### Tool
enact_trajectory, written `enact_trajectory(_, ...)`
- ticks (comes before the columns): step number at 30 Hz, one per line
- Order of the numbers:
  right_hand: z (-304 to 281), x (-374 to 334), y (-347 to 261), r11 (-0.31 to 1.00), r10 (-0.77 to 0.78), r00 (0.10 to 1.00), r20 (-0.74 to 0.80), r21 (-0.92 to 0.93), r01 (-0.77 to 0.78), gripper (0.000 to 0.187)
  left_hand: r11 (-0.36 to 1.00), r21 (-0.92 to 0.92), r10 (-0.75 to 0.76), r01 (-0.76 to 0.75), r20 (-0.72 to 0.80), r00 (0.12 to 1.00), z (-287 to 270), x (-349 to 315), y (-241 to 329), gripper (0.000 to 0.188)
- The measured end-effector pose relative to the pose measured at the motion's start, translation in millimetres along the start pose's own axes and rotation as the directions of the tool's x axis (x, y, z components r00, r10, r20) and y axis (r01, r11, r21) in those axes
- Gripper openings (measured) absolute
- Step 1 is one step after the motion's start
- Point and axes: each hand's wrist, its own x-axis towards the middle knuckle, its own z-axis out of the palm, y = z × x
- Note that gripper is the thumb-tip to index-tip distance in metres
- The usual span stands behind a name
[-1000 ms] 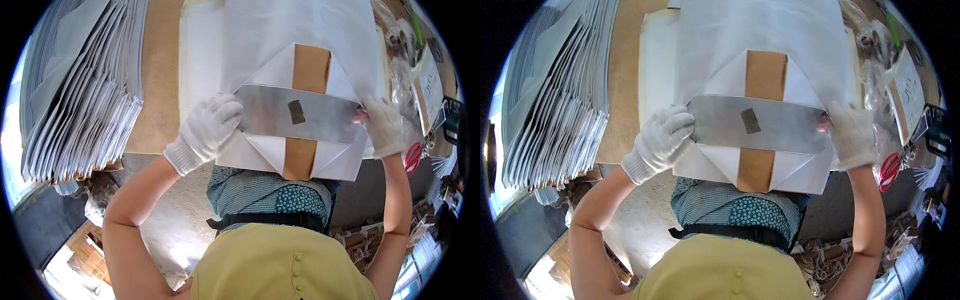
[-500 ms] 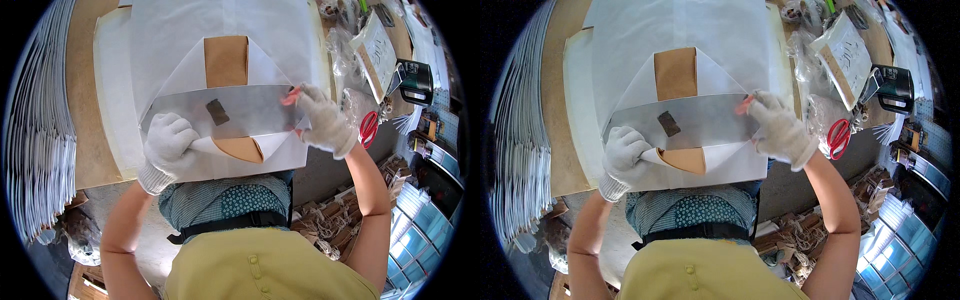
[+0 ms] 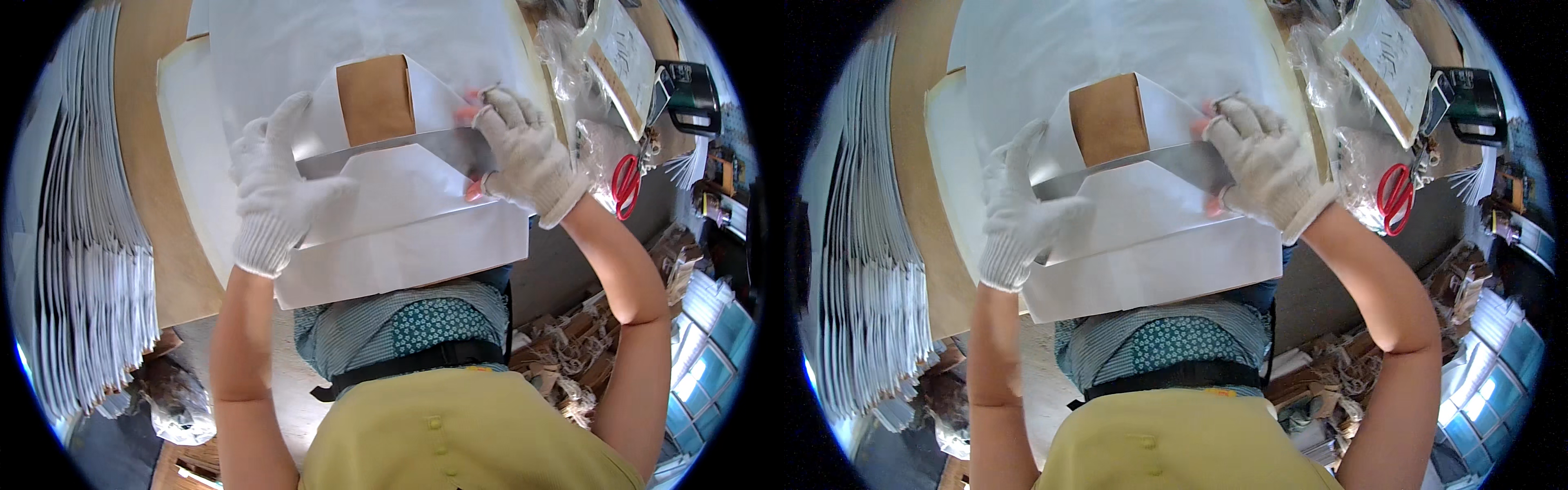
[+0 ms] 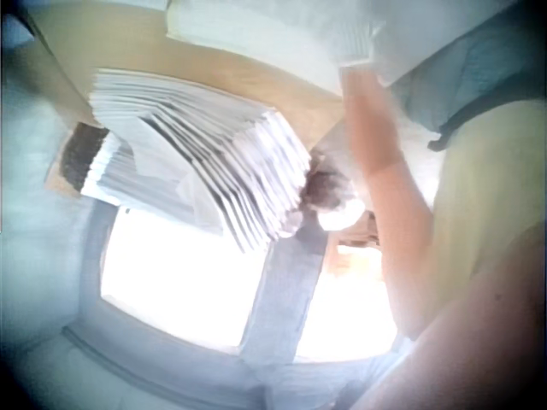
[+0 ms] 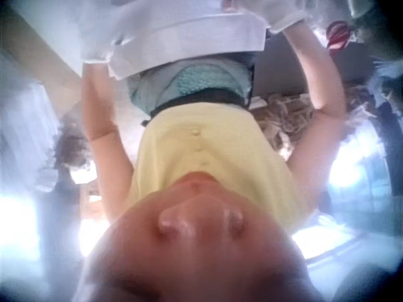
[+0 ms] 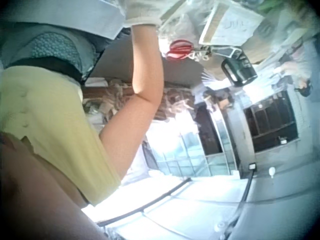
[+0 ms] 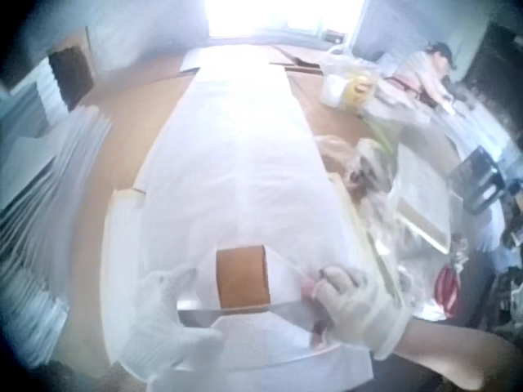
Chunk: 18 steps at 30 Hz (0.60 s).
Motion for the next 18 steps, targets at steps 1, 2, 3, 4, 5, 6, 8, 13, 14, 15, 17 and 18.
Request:
enact_trajectory(1, 5, 2, 4, 0.999, 0.03, 0.999, -0.022, 0.012, -0.029, 0.091, 0.999, -0.025, -0.02, 0.021, 0.067, 0.998, 0, 4, -2, 0.049)
enact_trajectory(2, 11, 3, 10, 0.998, 0.059, 0.997, -0.043, 0.025, -0.058, 0.1, 0.998, -0.051, -0.039, 0.046, 0.136, 0.99, 0, 8, -3, 0.046)
enact_trajectory(3, 16, 5, 13, 0.995, 0.087, 0.994, -0.068, 0.045, -0.084, 0.108, 0.999, -0.017, -0.034, 0.04, 0.243, 0.969, 0, 12, -6, 0.04)
enact_trajectory(4, 16, 7, 15, 0.987, 0.128, 0.992, -0.014, 0.1, -0.126, 0.117, 0.999, 0.018, -0.036, 0.032, 0.346, 0.938, -1, 16, -8, 0.035)
enact_trajectory(5, 13, 8, 13, 0.984, 0.146, 0.989, 0.019, 0.098, -0.147, 0.114, 0.999, 0.007, -0.031, 0.031, 0.35, 0.936, -3, 17, -6, 0.029)
enact_trajectory(6, 4, 7, 9, 0.983, 0.157, 0.986, 0.057, 0.09, -0.162, 0.112, 0.999, -0.009, -0.033, 0.038, 0.351, 0.936, -3, 12, -2, 0.025)
enact_trajectory(8, 4, 5, 7, 0.985, 0.151, 0.986, 0.074, 0.076, -0.156, 0.099, 0.999, -0.008, 0.051, -0.05, 0.293, 0.955, 0, 8, -7, 0.027)
enact_trajectory(13, 13, -20, -2, 0.975, 0.123, 0.992, -0.013, 0.189, -0.118, 0.077, 0.994, -0.095, 0.077, -0.059, 0.206, 0.975, 6, -14, -3, 0.026)
enact_trajectory(14, 18, -24, -1, 0.976, 0.11, 0.994, -0.027, 0.19, -0.103, 0.075, 0.991, -0.123, 0.072, -0.05, 0.187, 0.98, 7, -17, -1, 0.026)
enact_trajectory(15, 22, -28, 0, 0.978, 0.096, 0.995, -0.042, 0.19, -0.086, 0.073, 0.988, -0.151, 0.067, -0.042, 0.166, 0.984, 7, -20, 1, 0.027)
enact_trajectory(17, 26, -34, 0, 0.993, 0.023, 0.995, -0.102, 0.119, -0.011, 0.061, 0.975, -0.205, 0.137, -0.081, 0.276, 0.951, 7, -27, -7, 0.024)
enact_trajectory(18, 28, -36, 1, 0.995, -0.015, 0.991, -0.129, 0.093, 0.027, 0.058, 0.967, -0.234, 0.178, -0.104, 0.324, 0.929, 5, -25, -5, 0.023)
